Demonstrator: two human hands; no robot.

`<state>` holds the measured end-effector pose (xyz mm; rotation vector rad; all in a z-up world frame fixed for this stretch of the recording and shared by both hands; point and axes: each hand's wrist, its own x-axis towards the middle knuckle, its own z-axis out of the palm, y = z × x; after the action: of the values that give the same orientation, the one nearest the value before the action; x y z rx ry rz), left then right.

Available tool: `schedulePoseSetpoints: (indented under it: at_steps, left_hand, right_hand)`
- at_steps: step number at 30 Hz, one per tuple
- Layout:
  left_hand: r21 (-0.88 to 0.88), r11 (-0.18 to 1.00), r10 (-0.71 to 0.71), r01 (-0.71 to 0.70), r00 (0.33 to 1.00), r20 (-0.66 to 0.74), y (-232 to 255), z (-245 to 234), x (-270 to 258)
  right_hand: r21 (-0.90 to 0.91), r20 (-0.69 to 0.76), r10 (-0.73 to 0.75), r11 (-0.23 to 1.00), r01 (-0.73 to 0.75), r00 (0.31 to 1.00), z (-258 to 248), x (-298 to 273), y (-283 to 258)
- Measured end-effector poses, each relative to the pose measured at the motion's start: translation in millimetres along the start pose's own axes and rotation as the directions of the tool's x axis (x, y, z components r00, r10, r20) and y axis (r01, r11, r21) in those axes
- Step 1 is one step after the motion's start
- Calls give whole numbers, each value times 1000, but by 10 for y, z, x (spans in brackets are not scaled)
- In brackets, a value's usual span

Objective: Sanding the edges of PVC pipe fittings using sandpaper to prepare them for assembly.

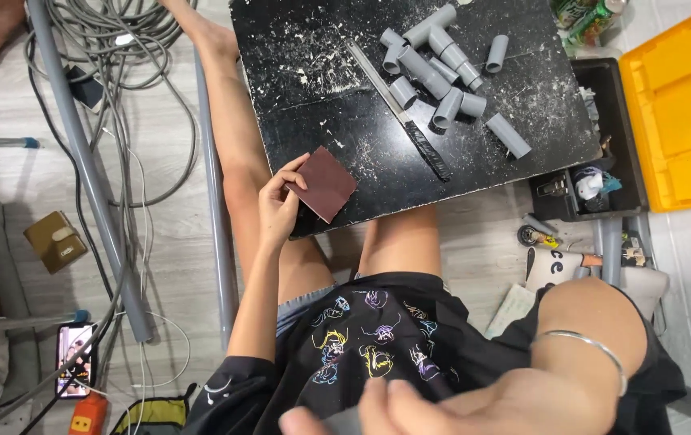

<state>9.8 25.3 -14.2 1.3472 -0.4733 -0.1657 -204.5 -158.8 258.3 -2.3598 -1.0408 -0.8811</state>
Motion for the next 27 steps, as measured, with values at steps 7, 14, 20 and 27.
schedulePoseSetpoints:
  at_steps: [7,14,20,27]
  left_hand:
    - [46,999,21,-20,1000,-23,-63,-21,-11]
    - [75,996,44,-42,999,-27,2,15,-9]
    - [62,997,41,-40,999,-18,-40,-3,-13]
    - [102,993,68,-64,997,-33,-36,33,-15]
  right_hand:
    - [84,24,7,996,-9,1000,-88,-37,-41]
    - [125,78,39,991,-49,996,-16,182,12]
    - [150,95,73,985,-86,993,38,320,36]
    - [207,114,84,973,-106,990,-23,359,127]
